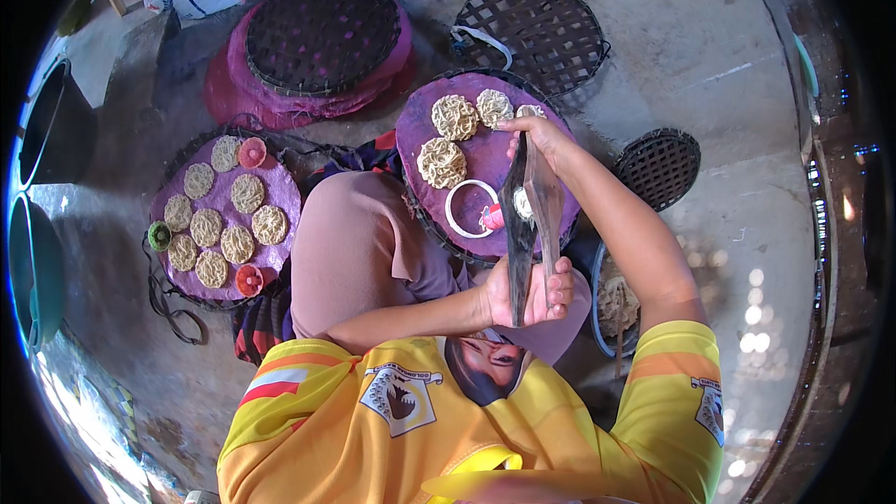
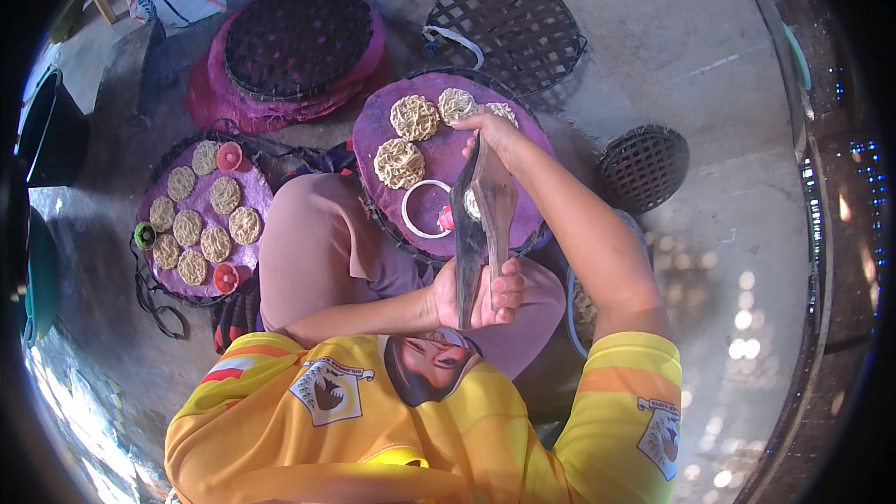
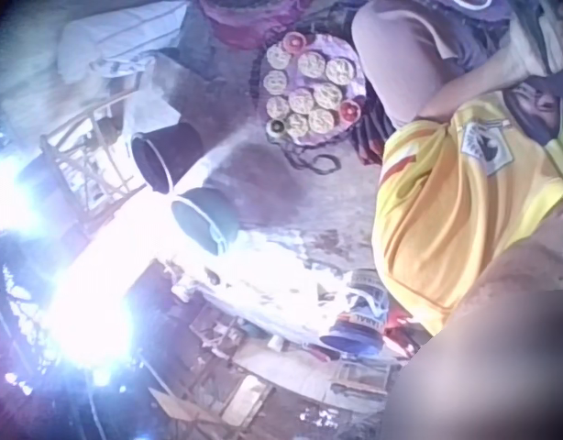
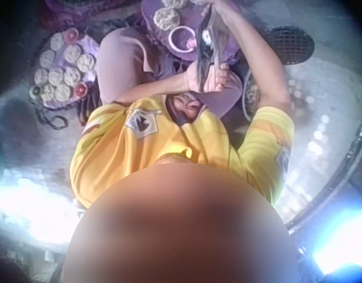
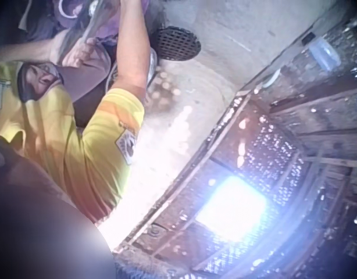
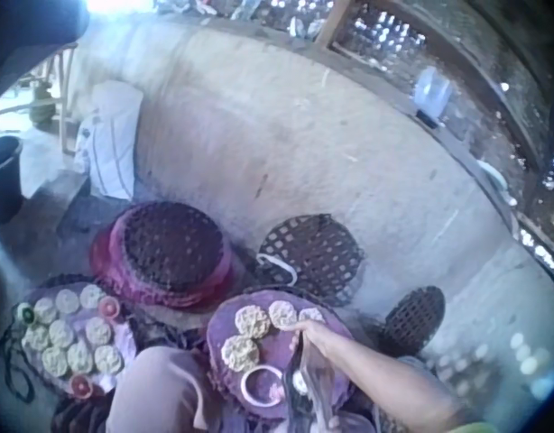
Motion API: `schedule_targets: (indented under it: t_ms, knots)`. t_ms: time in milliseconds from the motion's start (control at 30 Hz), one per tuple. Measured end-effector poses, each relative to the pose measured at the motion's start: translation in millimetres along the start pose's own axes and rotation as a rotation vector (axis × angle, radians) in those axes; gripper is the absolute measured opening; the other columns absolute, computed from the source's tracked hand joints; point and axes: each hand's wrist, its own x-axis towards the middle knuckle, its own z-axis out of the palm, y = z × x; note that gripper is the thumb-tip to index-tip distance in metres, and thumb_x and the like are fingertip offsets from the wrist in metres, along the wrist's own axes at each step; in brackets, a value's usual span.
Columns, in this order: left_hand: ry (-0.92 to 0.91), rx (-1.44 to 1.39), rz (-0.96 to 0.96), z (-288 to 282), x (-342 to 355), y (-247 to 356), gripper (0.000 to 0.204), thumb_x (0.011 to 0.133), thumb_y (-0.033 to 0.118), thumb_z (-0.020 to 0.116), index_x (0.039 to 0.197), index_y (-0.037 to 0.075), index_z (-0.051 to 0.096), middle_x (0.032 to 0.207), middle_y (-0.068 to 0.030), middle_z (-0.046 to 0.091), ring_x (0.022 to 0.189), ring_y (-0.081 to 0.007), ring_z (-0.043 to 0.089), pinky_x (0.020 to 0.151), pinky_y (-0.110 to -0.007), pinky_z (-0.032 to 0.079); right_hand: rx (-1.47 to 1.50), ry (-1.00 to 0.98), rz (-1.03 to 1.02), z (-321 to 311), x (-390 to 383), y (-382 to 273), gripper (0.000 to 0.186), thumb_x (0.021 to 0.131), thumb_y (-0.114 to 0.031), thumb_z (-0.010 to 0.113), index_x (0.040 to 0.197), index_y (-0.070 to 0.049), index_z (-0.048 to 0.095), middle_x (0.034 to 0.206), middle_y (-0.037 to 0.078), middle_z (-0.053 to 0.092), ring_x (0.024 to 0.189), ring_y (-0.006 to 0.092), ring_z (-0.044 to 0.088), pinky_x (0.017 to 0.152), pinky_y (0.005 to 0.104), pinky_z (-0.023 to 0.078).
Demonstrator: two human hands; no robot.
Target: The person scoops dough from a bowl and presses it into a handheld mold to form round patterned cakes, then places them on a purple mat. The process repeats with multiple units being produced and arranged on the mat.
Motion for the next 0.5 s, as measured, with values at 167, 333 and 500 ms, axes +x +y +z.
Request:
schedule_targets:
  t_ms: [167,333,500]
  knots:
    - [0.059,0.005,0.052,6,-10,-8,0.034,0.086,0.041,0.040,0.091,0.008,0.048,0.076,-0.0039,0.044,0.073,-0.0183,0.044,0.071,-0.033,0.036,-0.052,-0.078,0.002,18,-4,5,0.029,0.071,-0.025,0.073,0.066,-0.012,0.046,0.054,0.005,0.054,0.044,0.0161,0.052,0.047,0.0299,0.046]
    - [0.181,0.035,0.068,11,-16,6,0.048,0.082,0.054,0.035,0.082,0.008,0.048,0.071,-0.0051,0.047,0.068,-0.0207,0.045,0.066,-0.033,0.037,-0.118,-0.136,-0.063,33,2,-8,0.031,0.074,-0.033,0.072,0.066,-0.013,0.049,0.053,0.005,0.055,0.043,0.0159,0.052,0.047,0.0289,0.046]
    - [0.273,0.074,0.081,9,-8,27,0.055,0.081,0.060,0.032,0.077,0.007,0.049,0.063,-0.0051,0.045,0.059,-0.0213,0.044,0.059,-0.033,0.037,-0.152,-0.070,-0.154,30,18,-23,0.027,0.076,-0.035,0.069,0.075,-0.011,0.058,0.054,0.003,0.053,0.042,0.0148,0.051,0.046,0.0292,0.045]
